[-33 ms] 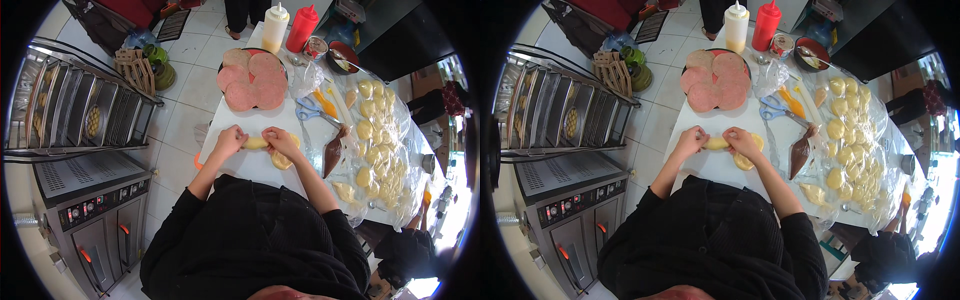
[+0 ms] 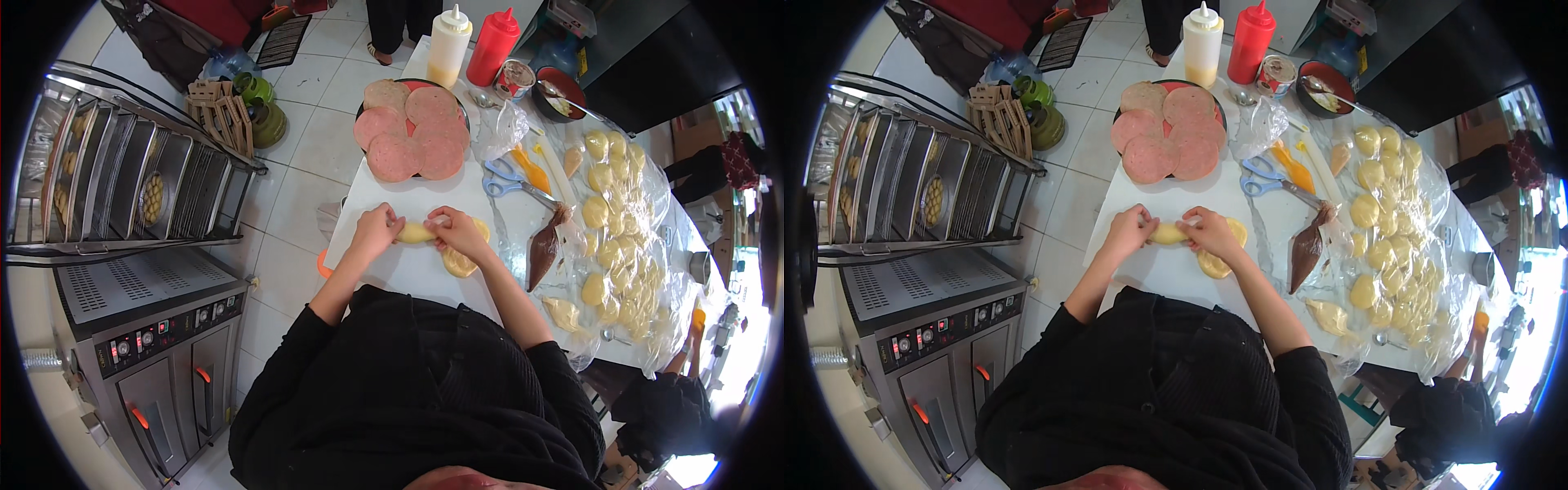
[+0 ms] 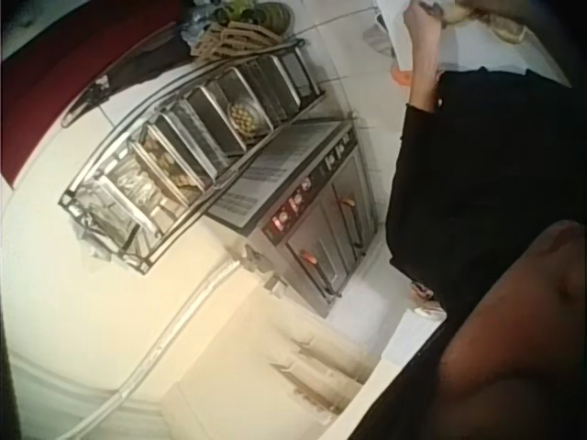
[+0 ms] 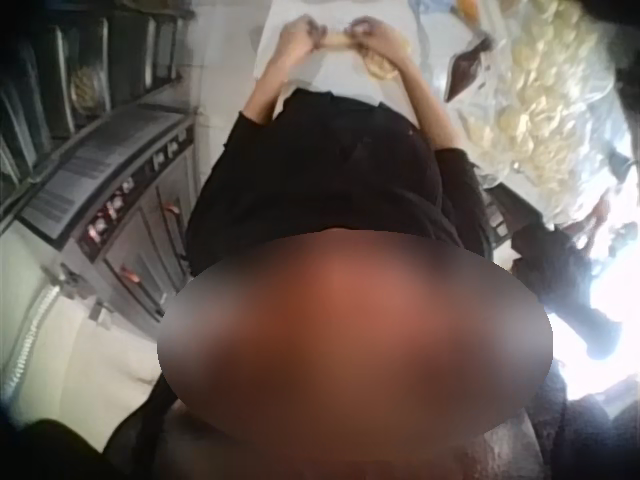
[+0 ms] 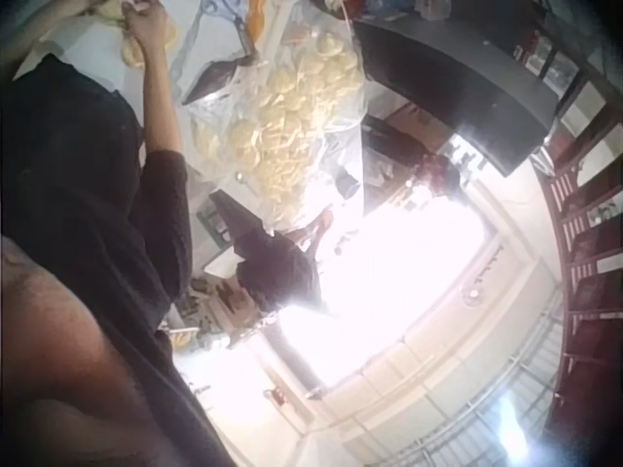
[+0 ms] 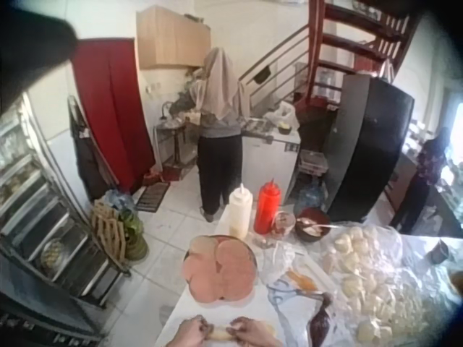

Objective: The person rolls out dough using a rolling pin, places a slice of ham and a spread onto the dough, rolls it into a shape, and places it onto a baking tray.

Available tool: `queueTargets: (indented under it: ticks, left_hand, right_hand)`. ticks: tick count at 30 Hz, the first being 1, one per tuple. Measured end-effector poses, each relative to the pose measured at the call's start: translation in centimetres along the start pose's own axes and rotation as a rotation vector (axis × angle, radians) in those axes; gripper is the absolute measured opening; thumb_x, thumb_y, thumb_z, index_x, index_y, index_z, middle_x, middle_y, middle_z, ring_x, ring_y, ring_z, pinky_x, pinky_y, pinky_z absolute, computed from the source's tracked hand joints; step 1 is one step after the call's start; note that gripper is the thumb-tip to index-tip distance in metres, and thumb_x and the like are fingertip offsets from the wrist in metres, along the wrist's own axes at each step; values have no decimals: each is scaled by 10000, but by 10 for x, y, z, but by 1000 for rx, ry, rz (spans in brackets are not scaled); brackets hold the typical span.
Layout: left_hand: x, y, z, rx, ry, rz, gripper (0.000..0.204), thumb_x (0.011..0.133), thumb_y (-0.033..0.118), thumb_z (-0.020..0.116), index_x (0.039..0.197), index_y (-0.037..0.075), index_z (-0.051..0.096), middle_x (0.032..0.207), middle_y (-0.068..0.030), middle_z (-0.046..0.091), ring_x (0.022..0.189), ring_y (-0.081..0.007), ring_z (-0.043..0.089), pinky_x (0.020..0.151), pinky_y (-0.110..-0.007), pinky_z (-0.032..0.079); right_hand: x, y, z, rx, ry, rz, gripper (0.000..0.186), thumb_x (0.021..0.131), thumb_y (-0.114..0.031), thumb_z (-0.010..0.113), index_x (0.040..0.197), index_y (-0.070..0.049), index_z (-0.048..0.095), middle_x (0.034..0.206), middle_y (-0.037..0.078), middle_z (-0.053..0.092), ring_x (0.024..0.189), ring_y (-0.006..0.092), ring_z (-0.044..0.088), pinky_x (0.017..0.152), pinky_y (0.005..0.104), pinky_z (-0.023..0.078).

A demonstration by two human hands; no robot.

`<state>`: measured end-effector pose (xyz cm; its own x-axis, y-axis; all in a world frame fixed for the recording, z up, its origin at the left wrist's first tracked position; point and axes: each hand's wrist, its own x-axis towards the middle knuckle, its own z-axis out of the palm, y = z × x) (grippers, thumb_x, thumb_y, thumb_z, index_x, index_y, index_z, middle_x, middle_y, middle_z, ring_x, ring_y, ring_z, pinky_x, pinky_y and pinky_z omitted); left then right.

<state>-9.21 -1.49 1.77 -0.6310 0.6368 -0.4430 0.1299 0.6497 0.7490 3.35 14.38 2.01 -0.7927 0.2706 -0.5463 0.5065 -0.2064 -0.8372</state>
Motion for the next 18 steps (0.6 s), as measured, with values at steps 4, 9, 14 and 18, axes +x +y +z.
queueTargets:
  ticks: [4, 9, 14, 18]
  left_hand:
    - [-1, 7, 8, 380, 221, 145, 292, 818, 302, 687, 788, 29, 587, 649, -107, 645, 594, -212, 643, 514, -308, 482]
    - [-11, 0, -3, 327, 268, 364, 274, 745, 247, 750, 867, 22, 651, 817, -123, 660, 712, -225, 666, 582, -312, 524]
    - [-21, -13, -11, -31, 141, 370, 241, 693, 16, 747, 929, 20, 697, 902, -97, 663, 755, -196, 670, 723, -281, 566]
    - [-21, -25, -3, -132, 110, 379, 212, 702, 11, 737, 910, 14, 701, 917, -98, 665, 792, -190, 671, 752, -279, 563]
  right_hand:
    - [-2, -7, 0, -467, 93, -138, 299, 720, -188, 753, 924, -1, 637, 715, 133, 659, 559, 167, 607, 575, 310, 502]
    - [-4, 6, -4, -658, 189, -392, 330, 664, -172, 779, 929, -6, 673, 746, 128, 664, 608, 212, 621, 600, 345, 512]
    - [-9, 8, -13, -463, 185, -398, 251, 694, -50, 735, 938, -8, 692, 806, 127, 678, 693, 195, 657, 663, 303, 543]
    - [-9, 14, -7, -454, 171, -341, 244, 714, 12, 693, 957, -6, 688, 810, 118, 680, 732, 191, 675, 701, 277, 549]
